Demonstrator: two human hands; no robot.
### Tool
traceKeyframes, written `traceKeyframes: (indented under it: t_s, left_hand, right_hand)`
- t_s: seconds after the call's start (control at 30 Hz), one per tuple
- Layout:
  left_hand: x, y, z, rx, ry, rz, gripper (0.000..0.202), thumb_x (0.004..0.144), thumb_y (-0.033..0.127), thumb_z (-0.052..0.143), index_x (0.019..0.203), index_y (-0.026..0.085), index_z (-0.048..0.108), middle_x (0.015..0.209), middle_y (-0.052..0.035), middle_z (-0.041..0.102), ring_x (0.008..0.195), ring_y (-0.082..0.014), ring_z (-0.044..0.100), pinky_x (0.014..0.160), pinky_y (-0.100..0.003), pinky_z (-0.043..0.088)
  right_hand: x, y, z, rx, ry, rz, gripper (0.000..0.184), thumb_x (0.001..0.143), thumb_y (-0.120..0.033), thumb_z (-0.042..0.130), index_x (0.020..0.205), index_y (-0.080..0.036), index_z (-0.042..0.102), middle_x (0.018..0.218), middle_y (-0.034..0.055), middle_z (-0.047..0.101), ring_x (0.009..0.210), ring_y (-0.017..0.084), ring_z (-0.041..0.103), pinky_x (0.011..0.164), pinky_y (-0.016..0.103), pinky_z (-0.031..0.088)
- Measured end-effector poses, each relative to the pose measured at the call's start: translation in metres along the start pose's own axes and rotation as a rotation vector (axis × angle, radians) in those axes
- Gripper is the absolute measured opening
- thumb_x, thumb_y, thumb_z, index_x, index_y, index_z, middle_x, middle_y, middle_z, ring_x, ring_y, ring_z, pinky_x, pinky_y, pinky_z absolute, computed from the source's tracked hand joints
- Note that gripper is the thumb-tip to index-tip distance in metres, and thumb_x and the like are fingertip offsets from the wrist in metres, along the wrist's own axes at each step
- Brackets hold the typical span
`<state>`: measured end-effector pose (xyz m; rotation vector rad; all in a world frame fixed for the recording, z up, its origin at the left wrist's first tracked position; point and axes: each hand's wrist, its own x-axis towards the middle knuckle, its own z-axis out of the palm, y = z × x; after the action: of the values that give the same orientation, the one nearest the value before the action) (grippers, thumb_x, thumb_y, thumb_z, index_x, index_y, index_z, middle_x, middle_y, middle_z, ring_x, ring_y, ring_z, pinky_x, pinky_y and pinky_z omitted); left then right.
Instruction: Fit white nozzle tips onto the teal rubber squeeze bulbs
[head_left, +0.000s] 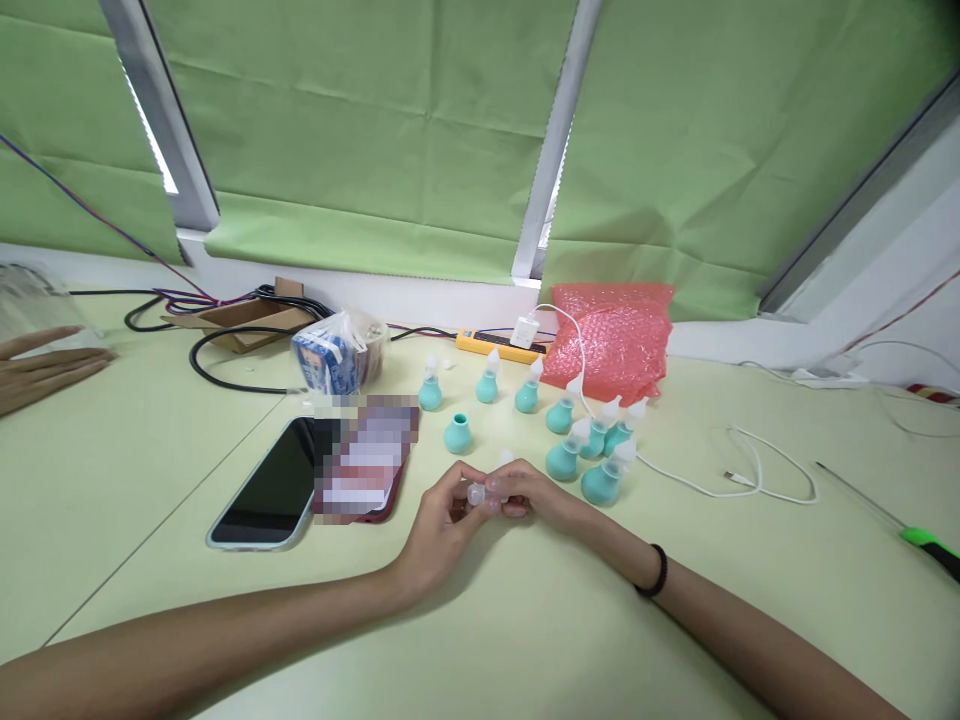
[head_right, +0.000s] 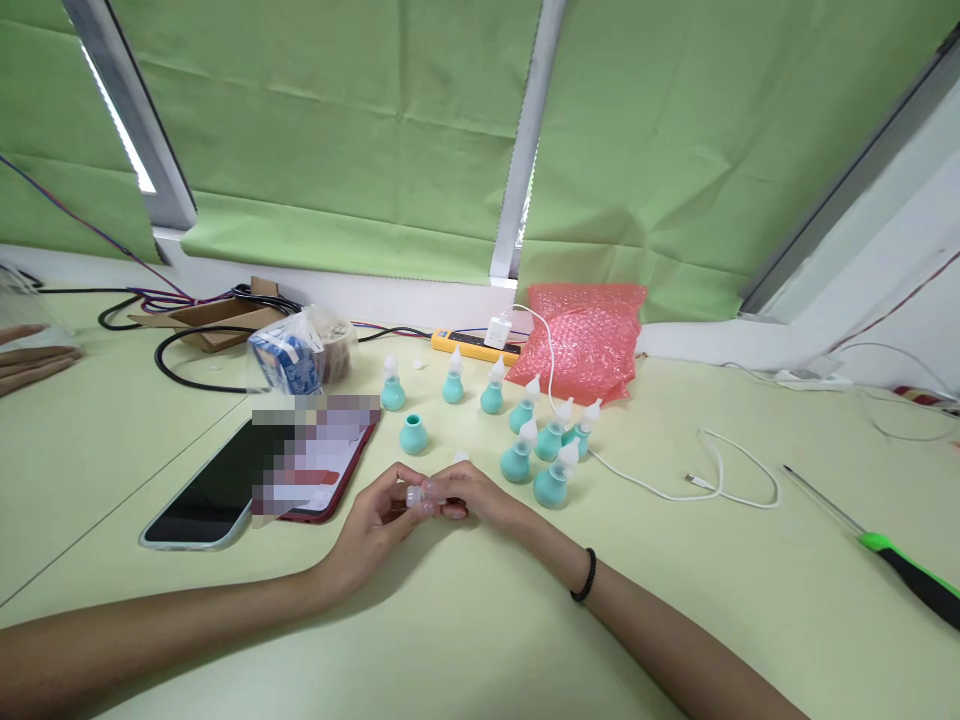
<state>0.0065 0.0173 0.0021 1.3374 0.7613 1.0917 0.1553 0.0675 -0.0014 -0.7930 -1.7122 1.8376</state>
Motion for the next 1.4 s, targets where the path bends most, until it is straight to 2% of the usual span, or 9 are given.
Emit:
traceKeyframes:
  t_s: [0.27,0.63,0.73,0.9,1.0,1.1,1.2,1.3,1.4]
  left_hand:
    - [-0.002,-0.001,0.0,0.05,-0.004,0.011,0.015,0.079,0.029,0.051,0.083,0.018,0.042,0.078,-0.0051,0.068,0.077,-0.0183,0.061,0.071,-0.029,0.041]
    - [-0.001,-0.001,0.0,0.084,-0.003,-0.024,0.016,0.079,0.031,0.05,0.082,0.018,0.041,0.071,-0.0025,0.066,0.058,-0.0117,0.054,0.059,-0.023,0.039]
    - [-0.003,-0.003,0.0,0.141,-0.006,-0.008,0.015,0.08,0.03,0.048,0.087,0.019,0.04,0.072,-0.0024,0.062,0.064,-0.0136,0.055,0.06,-0.024,0.04]
    - [-0.001,-0.004,-0.01,0.548,0.178,0.311,0.033,0.078,0.024,0.048,0.109,0.021,0.037,0.11,-0.0094,0.043,0.103,-0.0208,0.043,0.085,-0.035,0.037]
    - [0.01,0.002,-0.022,0.921,0.149,0.501,0.042,0.078,0.022,0.047,0.117,0.02,0.035,0.127,-0.0119,0.025,0.12,-0.0257,0.023,0.097,-0.043,0.023]
    - [0.021,0.007,-0.032,1.148,0.158,0.483,0.05,0.079,0.022,0.044,0.125,0.018,0.026,0.135,-0.0142,0.011,0.125,-0.0297,0.011,0.098,-0.048,0.019]
    - [0.027,0.007,-0.035,1.229,0.065,0.394,0.059,0.08,0.024,0.042,0.13,0.015,0.013,0.137,-0.0168,0.008,0.126,-0.0306,0.008,0.097,-0.048,0.022]
    - [0.028,0.006,-0.033,1.278,-0.043,0.33,0.062,0.078,0.024,0.045,0.13,0.014,0.013,0.136,-0.0182,0.013,0.124,-0.0312,0.015,0.095,-0.048,0.027]
    - [0.027,0.008,-0.031,1.308,-0.053,0.336,0.054,0.077,0.019,0.045,0.126,0.016,0.024,0.128,-0.0161,0.028,0.116,-0.0293,0.031,0.09,-0.046,0.034]
  right_hand:
    - [0.0,0.008,0.004,0.017,0.05,-0.047,0.041,0.079,-0.045,0.039,0.054,-0.014,0.045,0.04,-0.0057,0.034,0.037,0.005,0.027,0.04,0.022,0.015]
    - [0.0,0.003,0.005,0.016,0.045,-0.042,0.035,0.074,-0.036,0.049,0.048,-0.012,0.045,0.043,-0.005,0.033,0.039,0.004,0.023,0.041,0.023,0.012]
    - [0.001,0.007,0.007,0.022,0.104,-0.069,0.031,0.071,-0.033,0.051,0.049,-0.012,0.048,0.042,-0.0049,0.034,0.038,0.004,0.024,0.041,0.022,0.012]
    - [0.002,0.014,0.007,0.049,0.341,-0.199,0.029,0.073,-0.032,0.043,0.05,-0.014,0.045,0.04,-0.0057,0.034,0.038,0.006,0.029,0.041,0.022,0.018]
    - [0.003,0.015,0.008,0.059,0.411,-0.249,0.025,0.073,-0.029,0.045,0.052,-0.015,0.044,0.042,-0.0052,0.037,0.04,0.006,0.033,0.043,0.022,0.022]
    - [0.004,0.016,0.008,0.061,0.425,-0.272,0.022,0.07,-0.027,0.049,0.052,-0.016,0.044,0.041,-0.0053,0.039,0.04,0.007,0.034,0.043,0.022,0.023]
    - [0.005,0.017,0.009,0.05,0.434,-0.291,0.018,0.068,-0.026,0.052,0.054,-0.015,0.046,0.04,-0.0055,0.04,0.039,0.007,0.033,0.042,0.021,0.023]
    - [0.004,0.016,0.01,0.033,0.45,-0.311,0.017,0.067,-0.026,0.054,0.056,-0.015,0.047,0.039,-0.0061,0.039,0.039,0.007,0.032,0.042,0.021,0.022]
    - [0.002,0.015,0.011,0.011,0.475,-0.333,0.018,0.067,-0.026,0.054,0.055,-0.016,0.045,0.039,-0.0065,0.037,0.039,0.007,0.031,0.042,0.021,0.021]
